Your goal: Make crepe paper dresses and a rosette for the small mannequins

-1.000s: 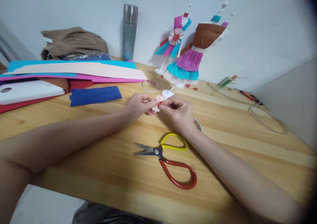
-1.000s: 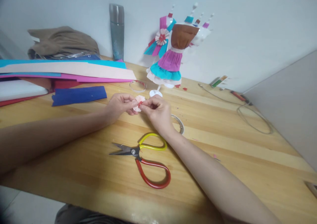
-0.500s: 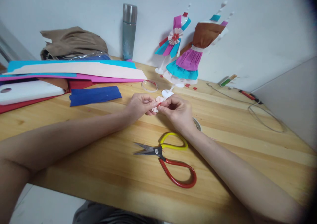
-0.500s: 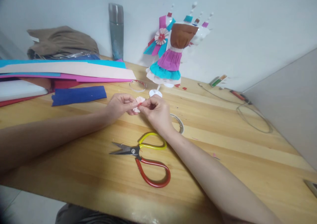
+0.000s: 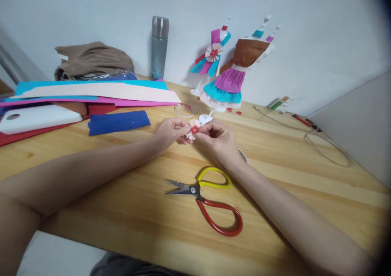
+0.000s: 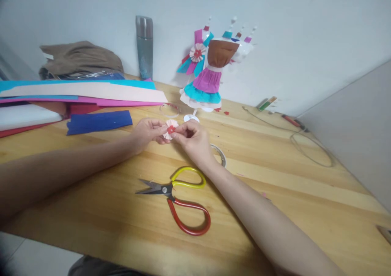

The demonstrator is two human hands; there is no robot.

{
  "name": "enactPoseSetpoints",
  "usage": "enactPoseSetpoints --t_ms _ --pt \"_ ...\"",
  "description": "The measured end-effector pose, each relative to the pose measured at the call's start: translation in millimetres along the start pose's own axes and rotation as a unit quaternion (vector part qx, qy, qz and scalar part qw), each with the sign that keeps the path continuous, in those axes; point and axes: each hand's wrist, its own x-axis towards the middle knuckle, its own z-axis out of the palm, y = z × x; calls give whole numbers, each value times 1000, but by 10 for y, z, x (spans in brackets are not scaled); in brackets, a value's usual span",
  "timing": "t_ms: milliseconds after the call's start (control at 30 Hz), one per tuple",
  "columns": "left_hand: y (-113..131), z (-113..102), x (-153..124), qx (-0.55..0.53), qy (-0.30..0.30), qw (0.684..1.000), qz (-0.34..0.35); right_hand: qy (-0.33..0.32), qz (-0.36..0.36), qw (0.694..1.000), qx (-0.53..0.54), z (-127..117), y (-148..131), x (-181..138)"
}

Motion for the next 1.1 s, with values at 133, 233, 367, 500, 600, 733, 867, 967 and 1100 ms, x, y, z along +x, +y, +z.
enactPoseSetpoints --t_ms 133,233,367,500,600,733,867,967,1100 --pt "-2 -11 0 2 -2 1000 -3 25 -38 999 -6 -19 15 0" --pt "-2 -14 3 4 -1 1000 -4 29 -86 995 -31 -15 -24 -15" --pt "-4 -12 7 12 -1 1000 -7 19 -131 988 -77 8 -88 -45" --pt "0 -5 6 18 -3 1000 -8 21 -170 980 -101 11 -91 -58" --pt "5 4 -4 26 0 1000 -13 14 -207 971 -119 -1 -72 -53" --pt "14 24 -25 40 3 999 -16 10 -254 952 -171 -19 -42 -39" --pt "43 65 -53 54 20 998 -24 4 -290 929 -231 -31 3 -31" --pt "68 99 -76 62 39 997 -28 2 -296 914 -276 -36 24 -37" --pt "61 115 -85 64 49 996 -26 -3 -292 901 -320 -38 22 -51"
